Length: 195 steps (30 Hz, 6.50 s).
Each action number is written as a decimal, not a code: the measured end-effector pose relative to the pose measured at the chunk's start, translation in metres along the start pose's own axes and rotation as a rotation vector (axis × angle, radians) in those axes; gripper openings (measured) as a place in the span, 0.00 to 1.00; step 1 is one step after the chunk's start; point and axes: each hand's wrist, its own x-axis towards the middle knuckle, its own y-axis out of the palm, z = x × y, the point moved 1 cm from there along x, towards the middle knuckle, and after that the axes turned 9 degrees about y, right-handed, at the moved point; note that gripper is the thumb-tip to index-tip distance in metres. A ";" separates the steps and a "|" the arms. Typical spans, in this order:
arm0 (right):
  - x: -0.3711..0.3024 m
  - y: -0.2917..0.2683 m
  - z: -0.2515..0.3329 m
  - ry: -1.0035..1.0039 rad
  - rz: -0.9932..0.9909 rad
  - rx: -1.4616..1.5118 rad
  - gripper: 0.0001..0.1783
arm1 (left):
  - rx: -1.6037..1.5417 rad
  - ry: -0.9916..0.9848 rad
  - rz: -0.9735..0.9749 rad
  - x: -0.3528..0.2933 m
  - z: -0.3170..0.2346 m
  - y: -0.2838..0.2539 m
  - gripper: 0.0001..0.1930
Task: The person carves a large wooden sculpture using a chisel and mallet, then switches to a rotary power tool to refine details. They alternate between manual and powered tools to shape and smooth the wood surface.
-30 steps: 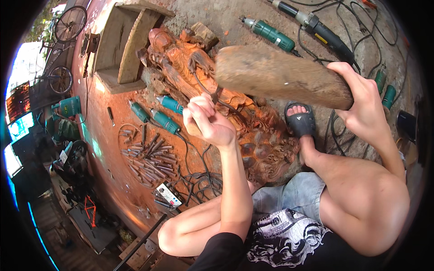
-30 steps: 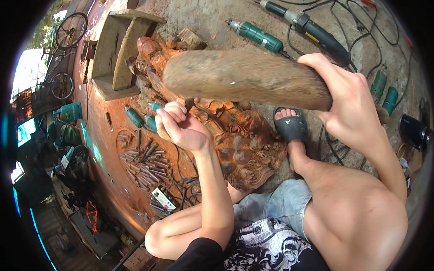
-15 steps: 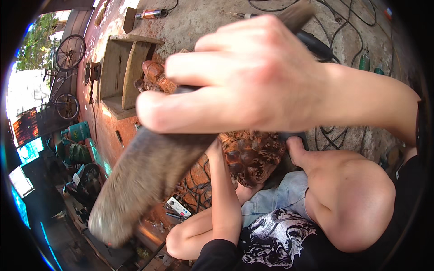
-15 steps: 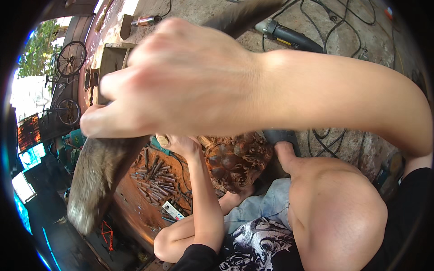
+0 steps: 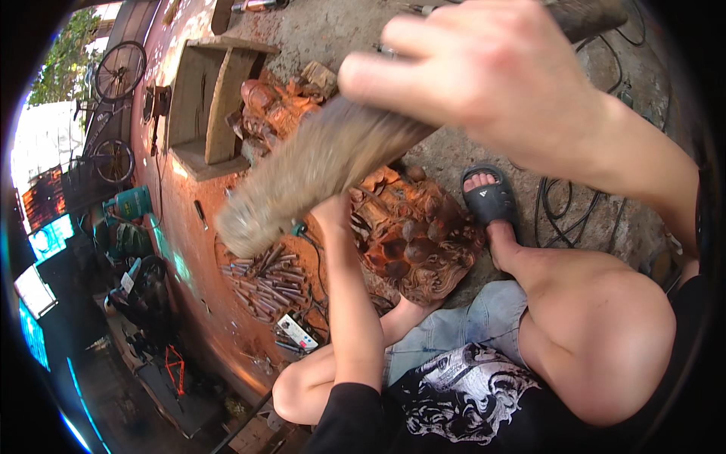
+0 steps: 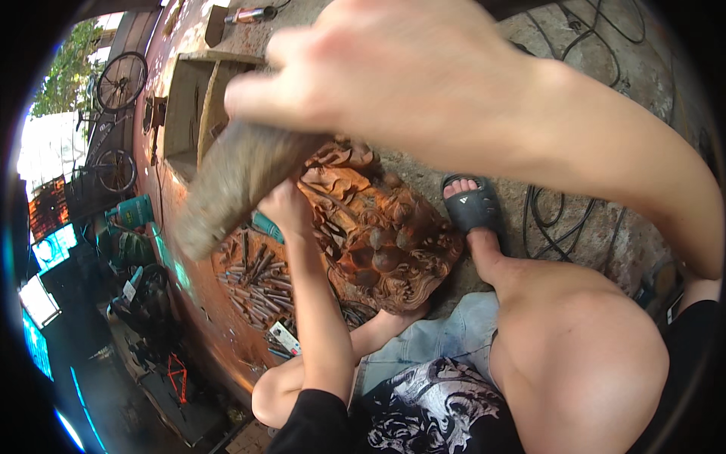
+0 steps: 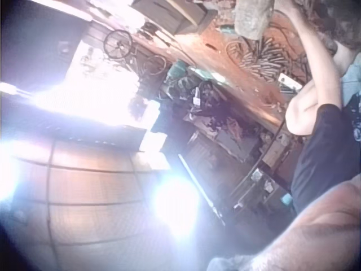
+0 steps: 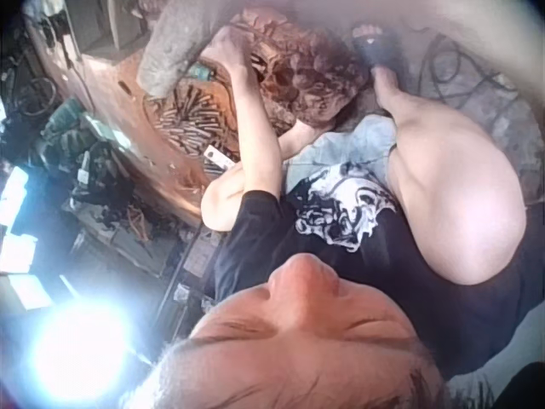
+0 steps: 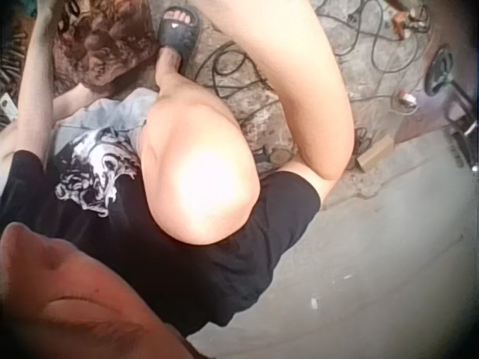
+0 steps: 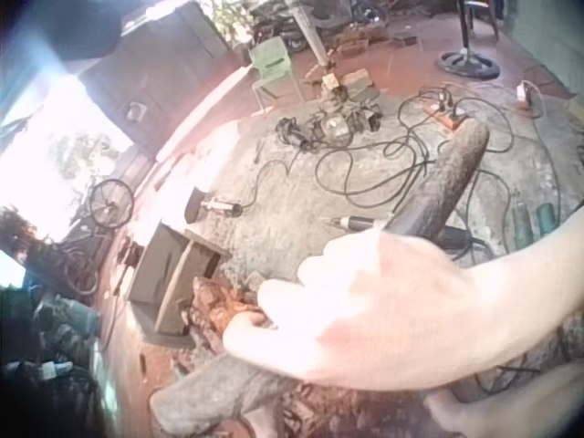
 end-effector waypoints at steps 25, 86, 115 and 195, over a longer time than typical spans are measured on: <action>-0.064 0.017 -0.013 0.485 0.355 0.312 0.34 | -0.685 0.063 -0.493 0.011 0.018 -0.015 0.20; 0.008 0.003 0.019 -0.089 0.059 0.077 0.31 | -0.161 0.111 -0.248 -0.034 0.048 -0.011 0.13; -0.227 0.060 0.003 1.148 0.549 0.633 0.40 | -0.483 0.114 -0.481 0.006 -0.005 -0.005 0.20; -0.068 -0.029 0.084 0.651 0.585 0.608 0.18 | -0.572 -0.868 -0.525 -0.049 0.221 -0.181 0.29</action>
